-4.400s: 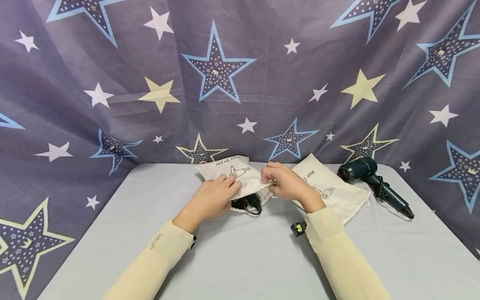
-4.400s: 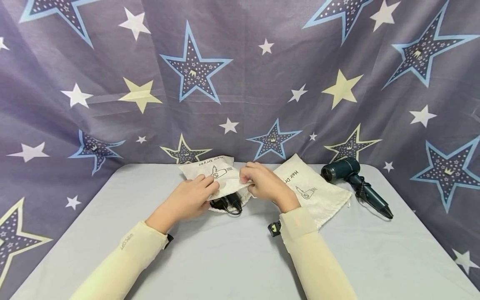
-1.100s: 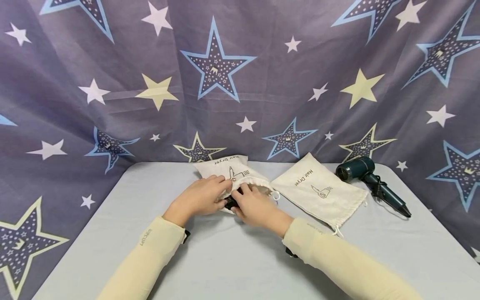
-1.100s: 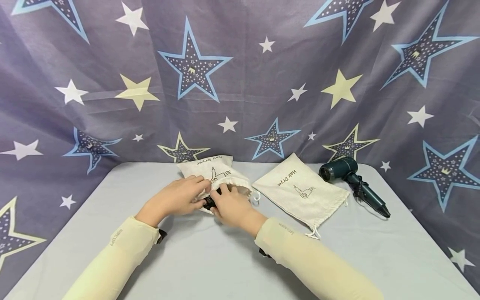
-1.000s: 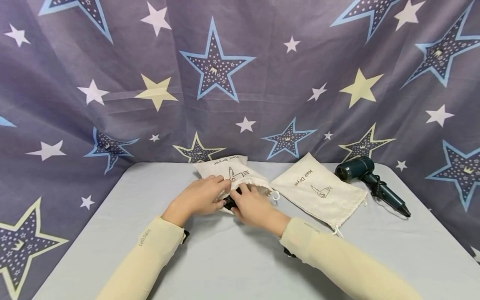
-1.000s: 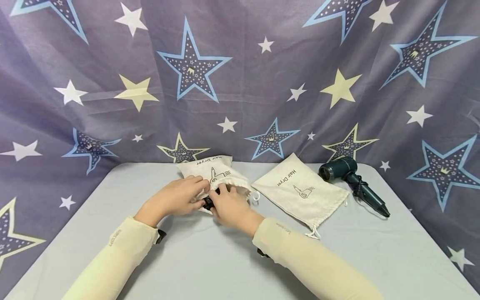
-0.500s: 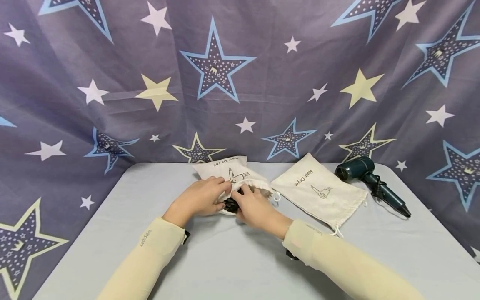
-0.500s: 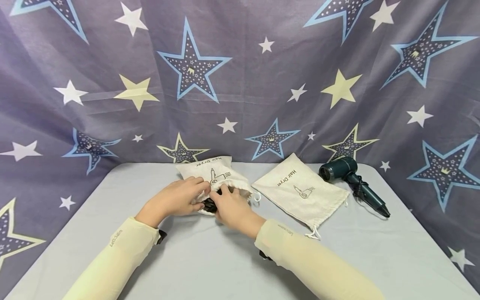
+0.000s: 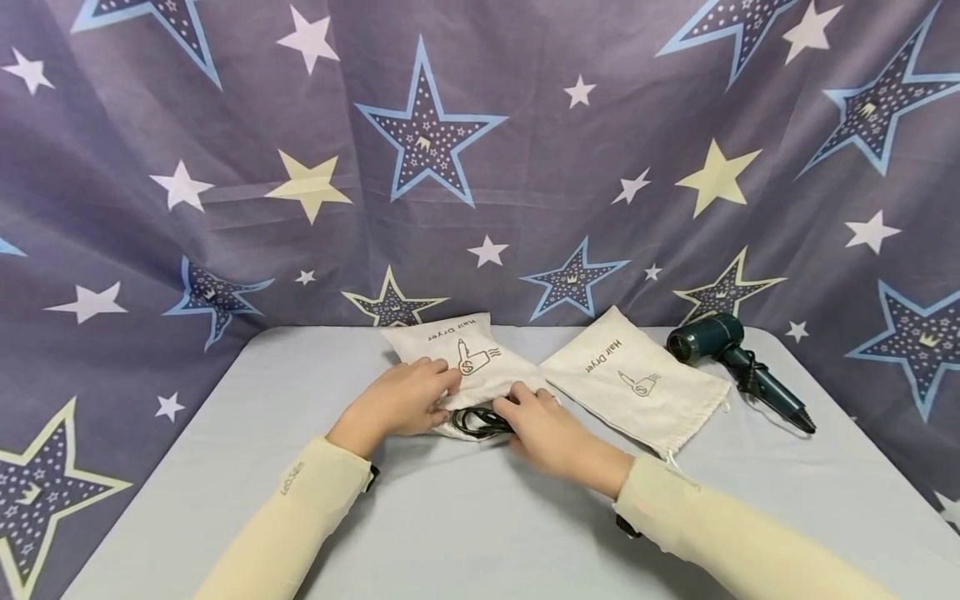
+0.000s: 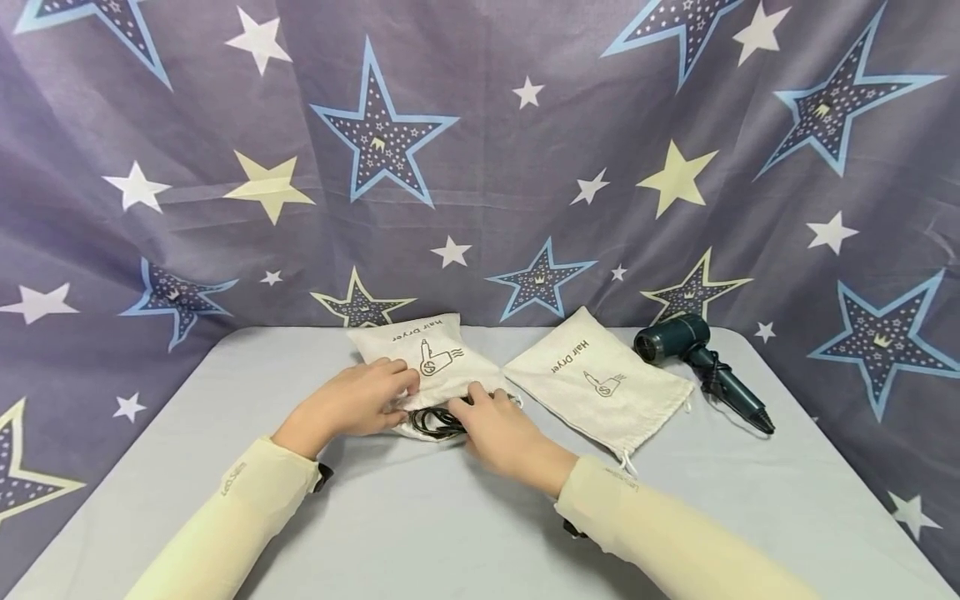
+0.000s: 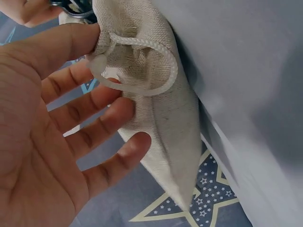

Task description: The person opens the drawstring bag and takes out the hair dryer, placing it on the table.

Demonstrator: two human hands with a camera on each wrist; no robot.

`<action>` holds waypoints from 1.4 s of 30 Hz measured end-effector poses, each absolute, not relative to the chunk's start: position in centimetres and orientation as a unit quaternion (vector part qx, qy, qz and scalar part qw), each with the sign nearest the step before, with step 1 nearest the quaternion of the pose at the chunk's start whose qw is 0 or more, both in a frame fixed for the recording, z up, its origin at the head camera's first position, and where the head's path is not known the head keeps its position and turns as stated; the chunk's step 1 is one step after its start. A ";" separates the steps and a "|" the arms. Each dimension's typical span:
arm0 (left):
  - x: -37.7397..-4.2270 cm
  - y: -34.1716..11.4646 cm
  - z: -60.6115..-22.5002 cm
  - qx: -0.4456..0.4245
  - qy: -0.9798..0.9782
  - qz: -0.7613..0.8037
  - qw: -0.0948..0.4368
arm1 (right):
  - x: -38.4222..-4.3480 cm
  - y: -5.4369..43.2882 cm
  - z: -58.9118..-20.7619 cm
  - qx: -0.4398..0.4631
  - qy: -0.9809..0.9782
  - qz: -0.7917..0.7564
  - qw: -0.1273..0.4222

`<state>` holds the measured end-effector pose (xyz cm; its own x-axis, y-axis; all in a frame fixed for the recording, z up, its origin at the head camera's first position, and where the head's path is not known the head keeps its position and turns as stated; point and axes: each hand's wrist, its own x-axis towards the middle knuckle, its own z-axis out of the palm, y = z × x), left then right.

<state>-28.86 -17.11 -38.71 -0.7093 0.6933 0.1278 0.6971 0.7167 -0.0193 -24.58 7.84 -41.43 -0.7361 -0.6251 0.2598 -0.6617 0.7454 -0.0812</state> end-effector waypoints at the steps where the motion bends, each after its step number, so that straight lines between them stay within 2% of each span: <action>1: -28.9 -17.1 -38.7 -0.379 -0.923 -0.016 0.063 | -24.6 8.2 -41.5 0.348 -0.927 0.085 0.108; 7: -29.0 -17.5 -38.5 -0.377 -0.924 -0.049 0.046 | -25.1 9.0 -41.5 0.360 -0.922 0.084 0.120; 12: -29.4 -18.7 -37.9 -0.356 -0.930 -0.064 0.061 | -25.1 8.8 -41.4 0.353 -0.926 0.081 0.109; 23: -30.9 -21.5 -38.2 -0.320 -0.942 -0.091 0.037 | -25.6 8.3 -41.4 0.335 -0.933 0.084 0.102; 34: -31.9 -22.4 -39.0 -0.335 -0.934 -0.100 0.078 | -27.4 9.3 -40.9 0.388 -0.915 0.083 0.075; 42: -32.5 -22.8 -39.8 -0.362 -0.918 -0.072 0.147 | -27.8 10.6 -41.0 0.421 -0.901 0.084 0.065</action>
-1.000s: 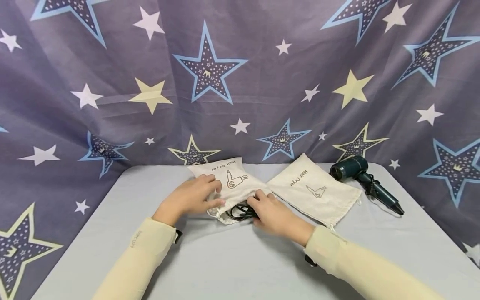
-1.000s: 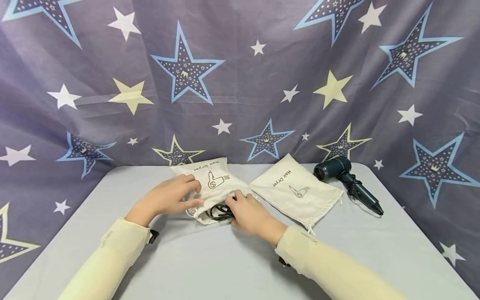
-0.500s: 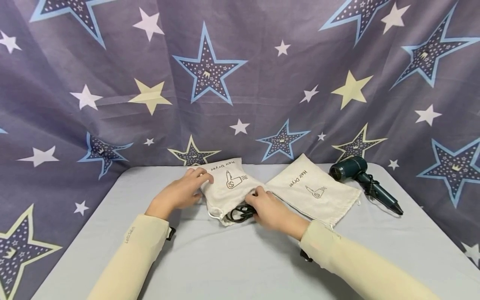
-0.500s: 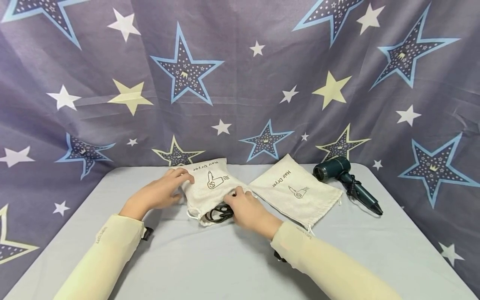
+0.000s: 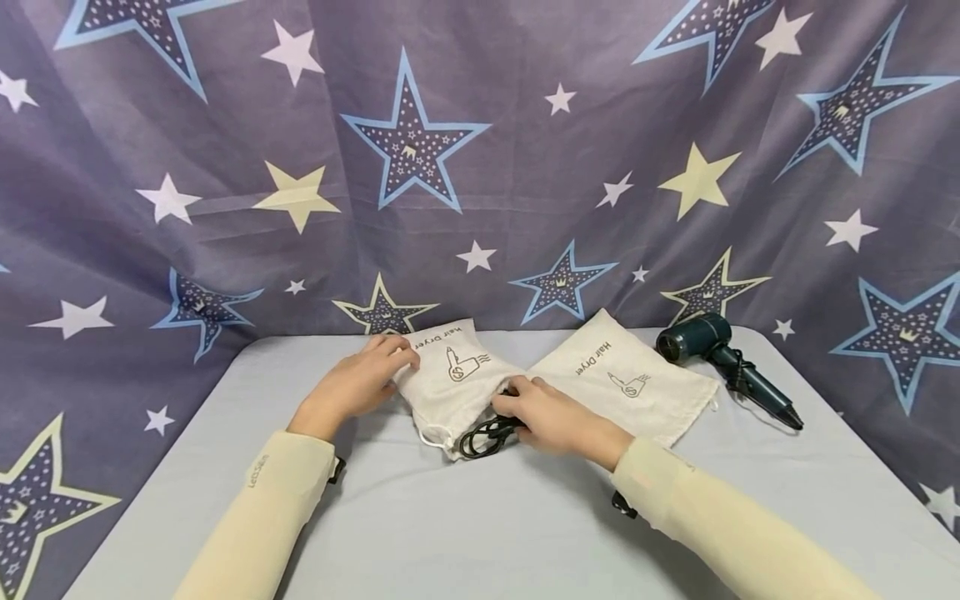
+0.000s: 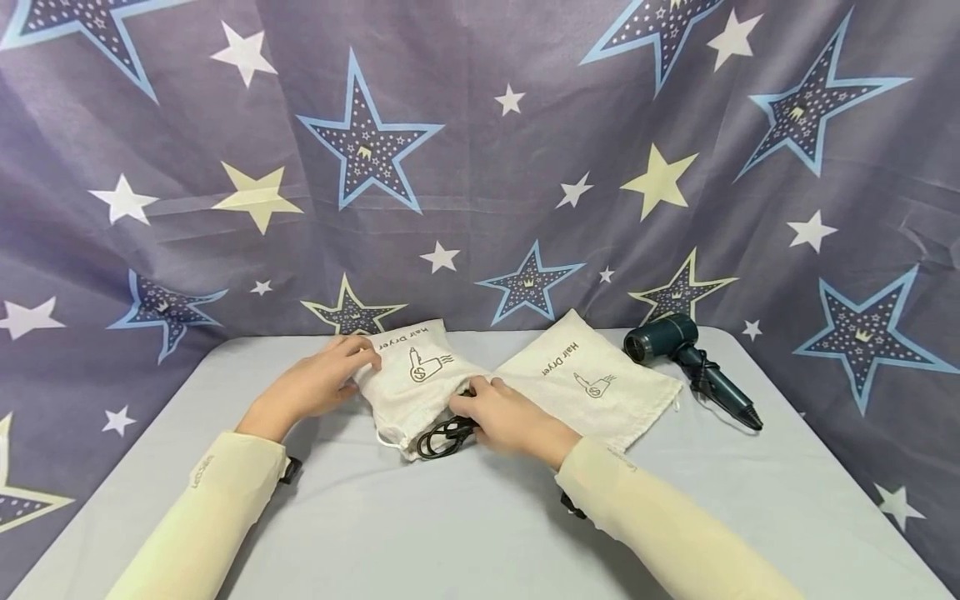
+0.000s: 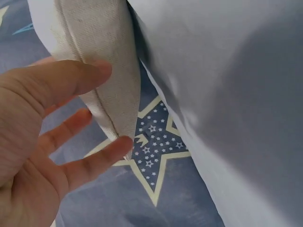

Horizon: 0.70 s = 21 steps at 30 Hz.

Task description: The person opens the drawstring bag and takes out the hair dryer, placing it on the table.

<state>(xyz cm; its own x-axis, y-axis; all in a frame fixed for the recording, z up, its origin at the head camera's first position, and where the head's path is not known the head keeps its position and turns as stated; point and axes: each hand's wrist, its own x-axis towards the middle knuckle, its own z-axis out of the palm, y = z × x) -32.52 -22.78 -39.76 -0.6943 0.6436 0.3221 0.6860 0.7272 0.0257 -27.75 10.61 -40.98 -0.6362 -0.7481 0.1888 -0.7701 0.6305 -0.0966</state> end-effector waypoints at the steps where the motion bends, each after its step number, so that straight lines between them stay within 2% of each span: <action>1: -32.6 -22.8 -39.8 -0.368 -0.915 -0.071 0.153 | -27.8 10.8 -41.0 0.426 -0.898 0.084 0.066; 11: -33.0 -22.7 -40.0 -0.426 -0.879 -0.055 0.207 | -28.2 12.4 -41.1 0.451 -0.885 0.096 0.069; 21: -32.5 -22.0 -40.0 -0.421 -0.887 0.011 0.191 | -28.3 13.3 -40.9 0.457 -0.882 0.091 0.069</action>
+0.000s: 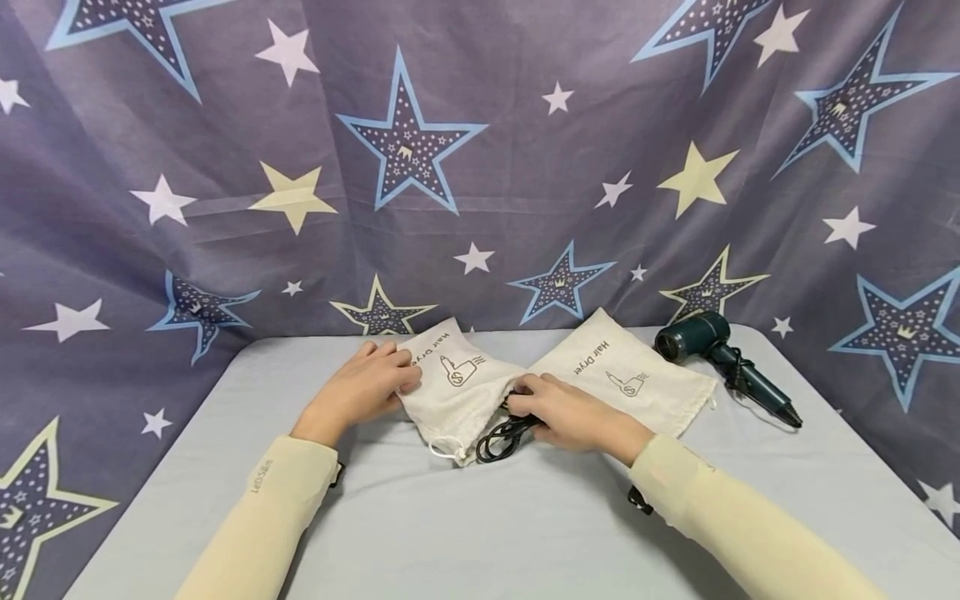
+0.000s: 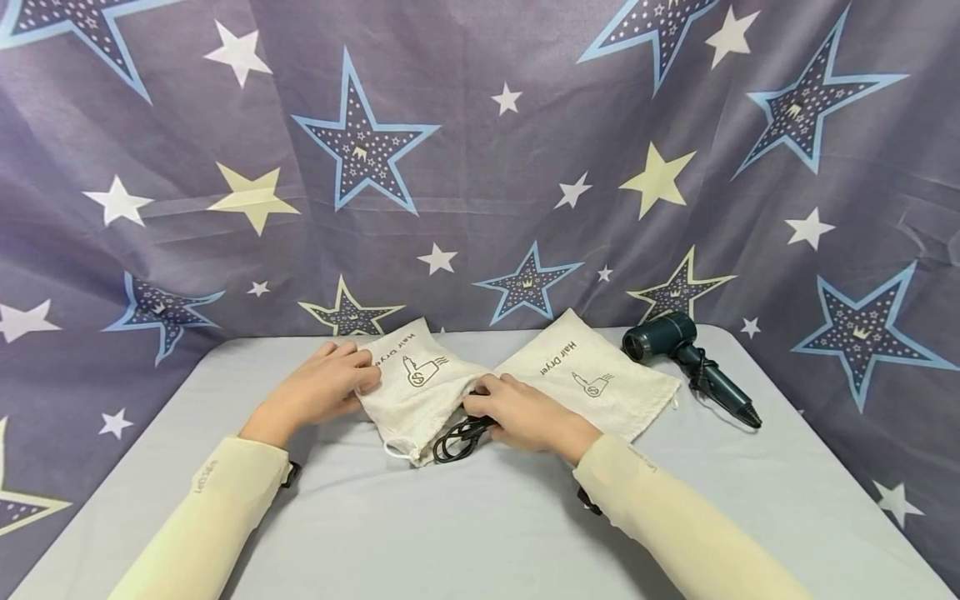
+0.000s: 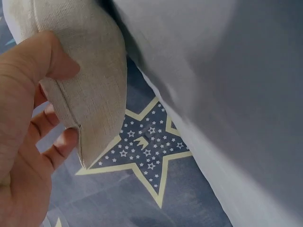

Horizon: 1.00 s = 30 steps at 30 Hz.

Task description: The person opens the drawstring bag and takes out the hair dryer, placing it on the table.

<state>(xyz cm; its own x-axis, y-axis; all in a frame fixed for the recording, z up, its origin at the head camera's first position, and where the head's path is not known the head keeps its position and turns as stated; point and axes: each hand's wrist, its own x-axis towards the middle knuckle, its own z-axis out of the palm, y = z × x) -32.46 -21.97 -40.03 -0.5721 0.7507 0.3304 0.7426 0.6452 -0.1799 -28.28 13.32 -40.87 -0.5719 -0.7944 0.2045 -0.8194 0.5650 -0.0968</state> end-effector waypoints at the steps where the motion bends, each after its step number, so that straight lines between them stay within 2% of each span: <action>1: -32.4 -21.9 -40.1 -0.422 -0.885 0.015 0.194 | -28.2 13.4 -40.8 0.458 -0.882 0.091 0.069; 5: -32.4 -21.7 -40.3 -0.427 -0.882 0.022 0.200 | -28.1 13.5 -40.6 0.460 -0.880 0.097 0.068; 12: -32.4 -21.9 -40.5 -0.408 -0.897 -0.003 0.169 | -28.2 14.3 -40.7 0.461 -0.880 0.091 0.070; 20: -32.6 -22.4 -40.6 -0.399 -0.901 0.010 0.168 | -28.4 16.1 -40.8 0.464 -0.879 0.084 0.068; 30: -31.0 -19.8 -39.6 -0.424 -0.892 0.030 0.154 | -28.3 16.4 -41.1 0.462 -0.881 0.069 0.073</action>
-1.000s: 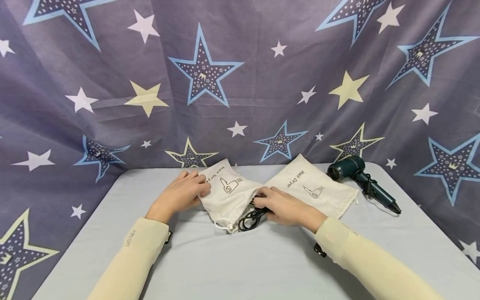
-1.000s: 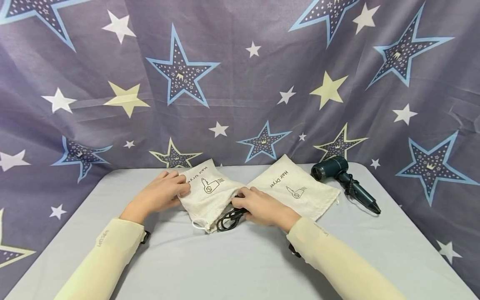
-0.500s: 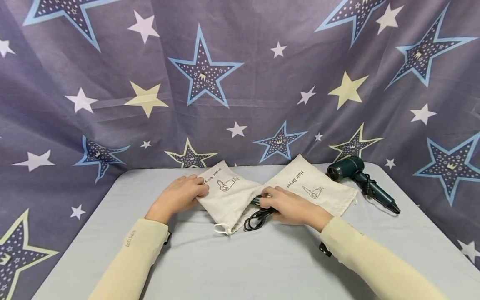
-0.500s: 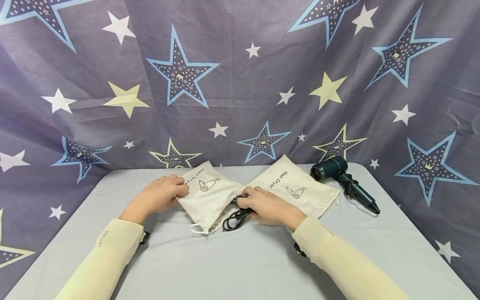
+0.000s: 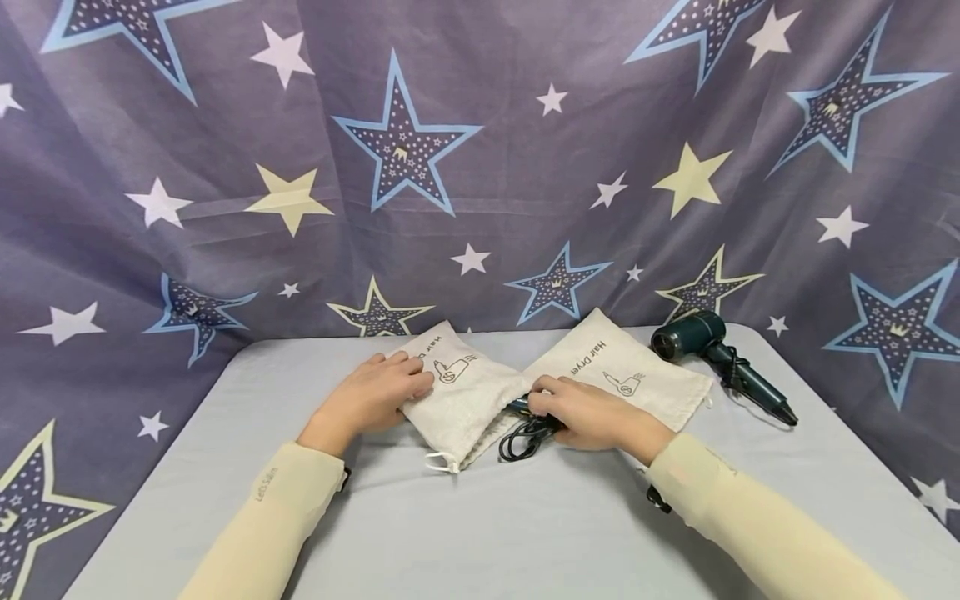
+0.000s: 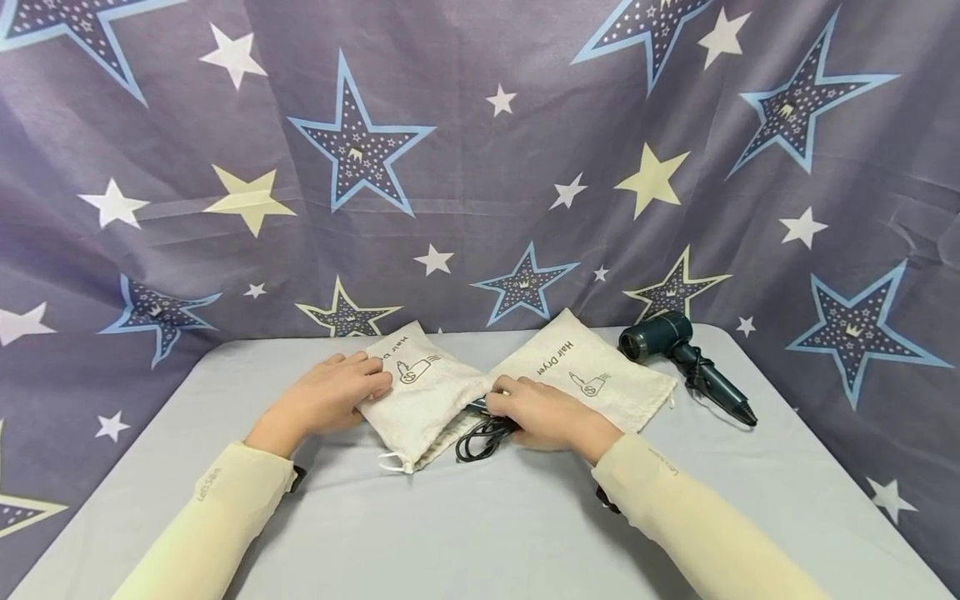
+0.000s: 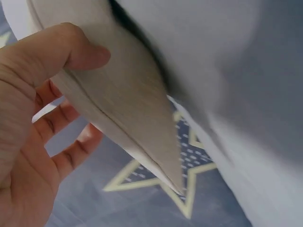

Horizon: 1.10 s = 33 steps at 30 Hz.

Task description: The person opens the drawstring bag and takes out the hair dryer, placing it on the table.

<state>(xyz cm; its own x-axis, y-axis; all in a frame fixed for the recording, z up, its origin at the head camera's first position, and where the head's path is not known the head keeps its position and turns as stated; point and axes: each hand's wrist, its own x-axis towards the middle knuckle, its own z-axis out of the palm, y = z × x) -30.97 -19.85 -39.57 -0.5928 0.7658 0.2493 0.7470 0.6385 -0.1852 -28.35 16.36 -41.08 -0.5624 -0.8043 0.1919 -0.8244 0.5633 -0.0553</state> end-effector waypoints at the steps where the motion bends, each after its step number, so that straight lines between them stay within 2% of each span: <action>1: -30.7 -19.5 -39.4 -0.428 -0.890 0.030 0.152 | -28.3 16.3 -41.1 0.460 -0.883 0.063 0.073; 15: -30.0 -18.3 -39.8 -0.429 -0.892 0.022 0.141 | -28.1 15.6 -41.3 0.454 -0.887 0.003 0.083; 33: -30.5 -22.1 -36.1 -0.408 -0.890 -0.017 0.202 | -28.8 16.3 -41.1 0.466 -0.876 0.012 0.126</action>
